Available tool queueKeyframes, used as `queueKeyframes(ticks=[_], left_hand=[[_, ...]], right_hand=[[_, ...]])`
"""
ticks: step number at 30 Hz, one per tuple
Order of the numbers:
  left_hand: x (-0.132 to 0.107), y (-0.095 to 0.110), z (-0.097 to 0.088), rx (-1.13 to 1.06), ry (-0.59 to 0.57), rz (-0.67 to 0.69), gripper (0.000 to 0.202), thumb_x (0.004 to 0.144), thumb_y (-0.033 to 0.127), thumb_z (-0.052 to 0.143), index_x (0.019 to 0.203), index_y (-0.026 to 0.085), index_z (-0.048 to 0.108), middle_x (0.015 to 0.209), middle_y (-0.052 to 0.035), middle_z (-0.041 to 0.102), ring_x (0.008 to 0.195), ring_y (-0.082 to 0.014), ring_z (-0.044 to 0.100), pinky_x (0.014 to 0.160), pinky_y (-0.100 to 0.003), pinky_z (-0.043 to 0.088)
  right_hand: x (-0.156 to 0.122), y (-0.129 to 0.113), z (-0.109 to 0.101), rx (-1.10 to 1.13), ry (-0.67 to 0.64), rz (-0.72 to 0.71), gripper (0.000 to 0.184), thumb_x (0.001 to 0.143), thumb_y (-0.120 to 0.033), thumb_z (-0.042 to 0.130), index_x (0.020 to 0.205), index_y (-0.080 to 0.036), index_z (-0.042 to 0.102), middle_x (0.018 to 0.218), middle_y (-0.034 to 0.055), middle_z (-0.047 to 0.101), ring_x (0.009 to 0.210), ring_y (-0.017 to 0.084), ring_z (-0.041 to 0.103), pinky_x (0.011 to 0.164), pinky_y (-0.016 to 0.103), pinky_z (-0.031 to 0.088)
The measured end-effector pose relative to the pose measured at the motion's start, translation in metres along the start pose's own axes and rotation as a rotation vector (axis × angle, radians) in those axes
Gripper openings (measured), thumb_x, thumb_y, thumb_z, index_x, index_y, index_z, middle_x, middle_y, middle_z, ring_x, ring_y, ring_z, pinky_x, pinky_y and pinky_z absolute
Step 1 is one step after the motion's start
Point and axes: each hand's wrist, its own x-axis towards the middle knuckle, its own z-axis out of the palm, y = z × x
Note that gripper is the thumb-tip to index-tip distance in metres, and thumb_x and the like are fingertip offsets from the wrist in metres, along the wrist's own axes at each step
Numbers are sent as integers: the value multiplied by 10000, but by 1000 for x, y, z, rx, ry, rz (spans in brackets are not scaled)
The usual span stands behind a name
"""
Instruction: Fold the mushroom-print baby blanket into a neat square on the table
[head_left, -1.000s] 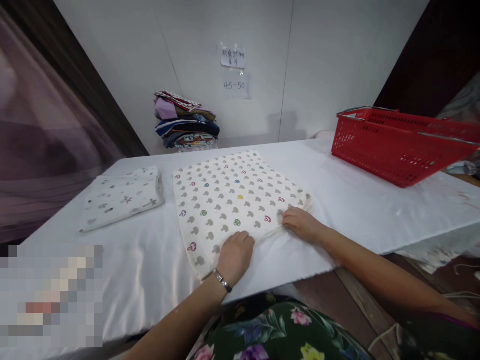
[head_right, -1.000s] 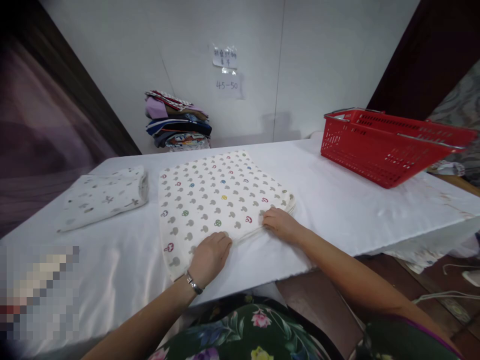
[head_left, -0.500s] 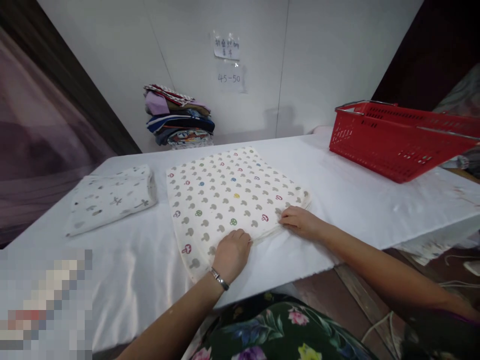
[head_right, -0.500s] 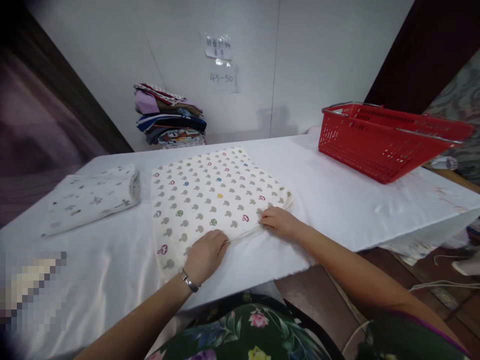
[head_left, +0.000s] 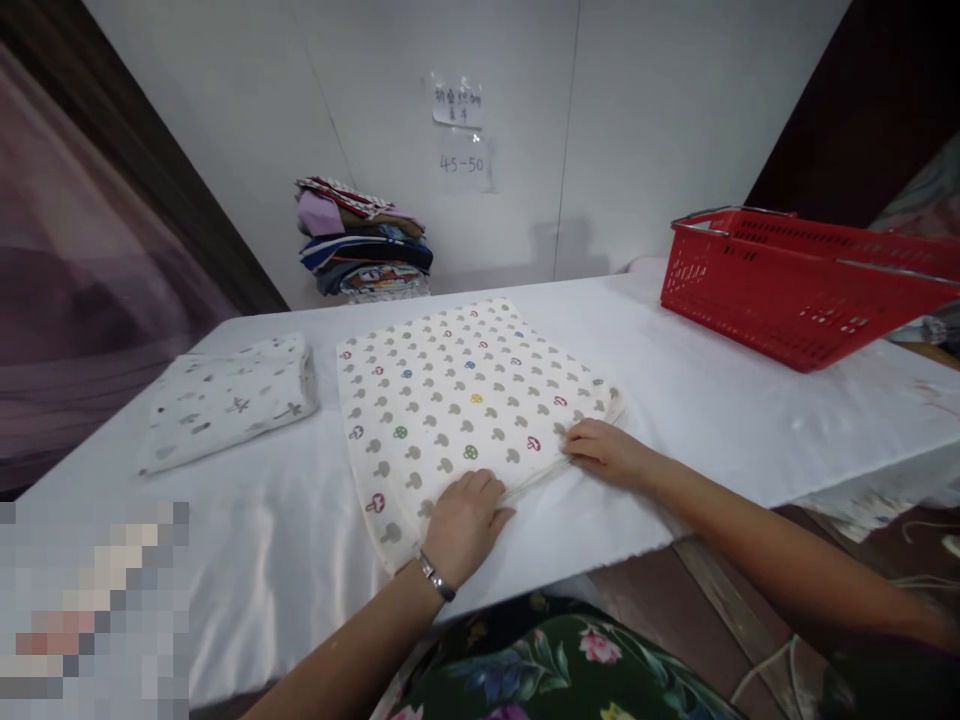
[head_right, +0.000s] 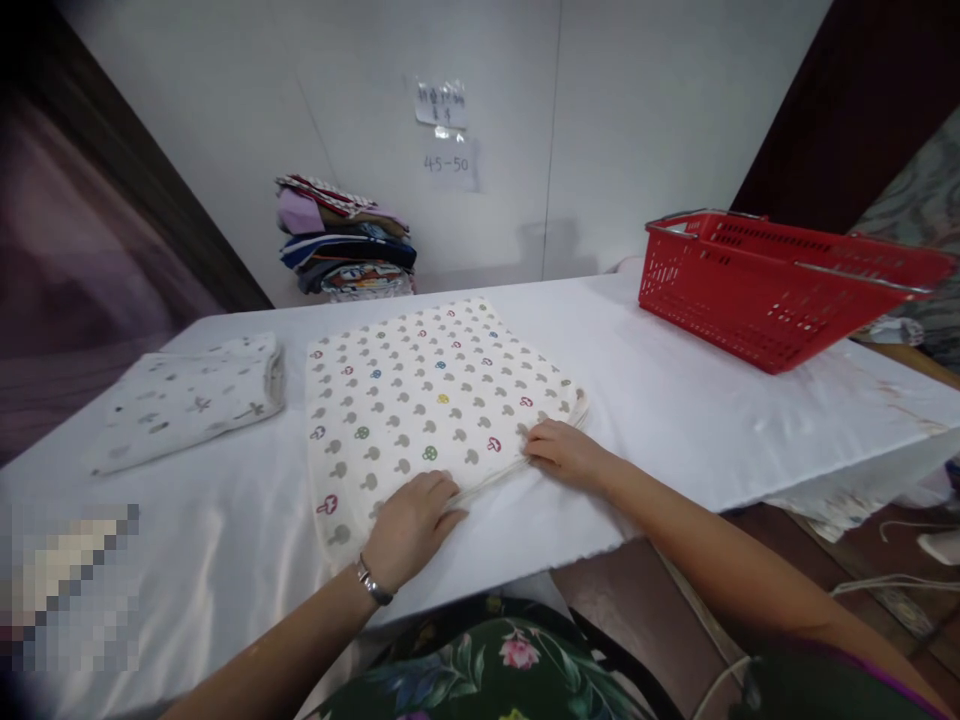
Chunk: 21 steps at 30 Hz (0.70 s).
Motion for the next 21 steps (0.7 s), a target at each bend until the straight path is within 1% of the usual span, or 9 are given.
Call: queueKeyframes(ticks=[2, 6, 10, 12, 15, 17, 21], left_hand=[[-7, -2, -4, 5, -9, -20, 134, 808, 294, 522, 893, 193, 548, 949, -44, 549, 882, -194, 485, 750, -336, 411], [-22, -5, -13, 34, -61, -99, 107, 793, 194, 502, 885, 203, 557, 935, -34, 549, 881, -191, 481, 763, -341, 400], [-42, -11, -17, 54, -82, -121, 224, 777, 105, 449, 937, 218, 557, 988, -35, 554, 914, -191, 477, 801, -350, 379], [-53, -16, -17, 67, -87, -142, 290, 761, 63, 426, 967, 223, 552, 999, -33, 561, 911, -191, 478, 801, -350, 374], [-70, -25, -16, 91, -61, -161, 370, 738, 34, 416, 1033, 222, 538, 1050, -45, 558, 933, -198, 472, 810, -348, 368], [-81, -30, -17, 105, -37, -169, 374, 744, 57, 426, 1068, 215, 528, 1080, -63, 549, 948, -206, 466, 814, -346, 364], [-97, -37, -19, 109, -45, -205, 326, 754, 112, 458, 1055, 214, 528, 1017, -73, 551, 913, -206, 469, 772, -334, 363]], right_hand=[[-4, 2, -1, 5, 9, -9, 216, 876, -238, 435, 1021, -188, 588, 1001, 90, 571, 924, 170, 506, 809, 341, 428], [-10, 5, -1, -27, 11, -15, 257, 884, -200, 397, 1070, -211, 574, 1015, 92, 582, 919, 181, 529, 795, 358, 446], [-17, 10, 0, -99, 12, -28, 336, 879, -144, 359, 1143, -231, 548, 1089, 91, 585, 990, 198, 532, 841, 383, 448], [-22, 15, 0, -135, 19, -15, 361, 874, -143, 362, 1172, -244, 539, 1125, 87, 580, 1023, 204, 528, 865, 390, 446], [-32, 26, -1, -175, 0, 26, 367, 875, -185, 377, 1190, -277, 541, 1153, 72, 579, 1042, 209, 531, 877, 397, 450], [-38, 36, 0, -204, -17, 64, 360, 871, -227, 392, 1189, -293, 548, 1158, 62, 582, 1048, 214, 536, 880, 408, 452], [-54, 64, 5, -277, 7, 123, 358, 842, -270, 428, 1166, -305, 576, 1155, 56, 593, 1042, 233, 552, 876, 426, 460]])
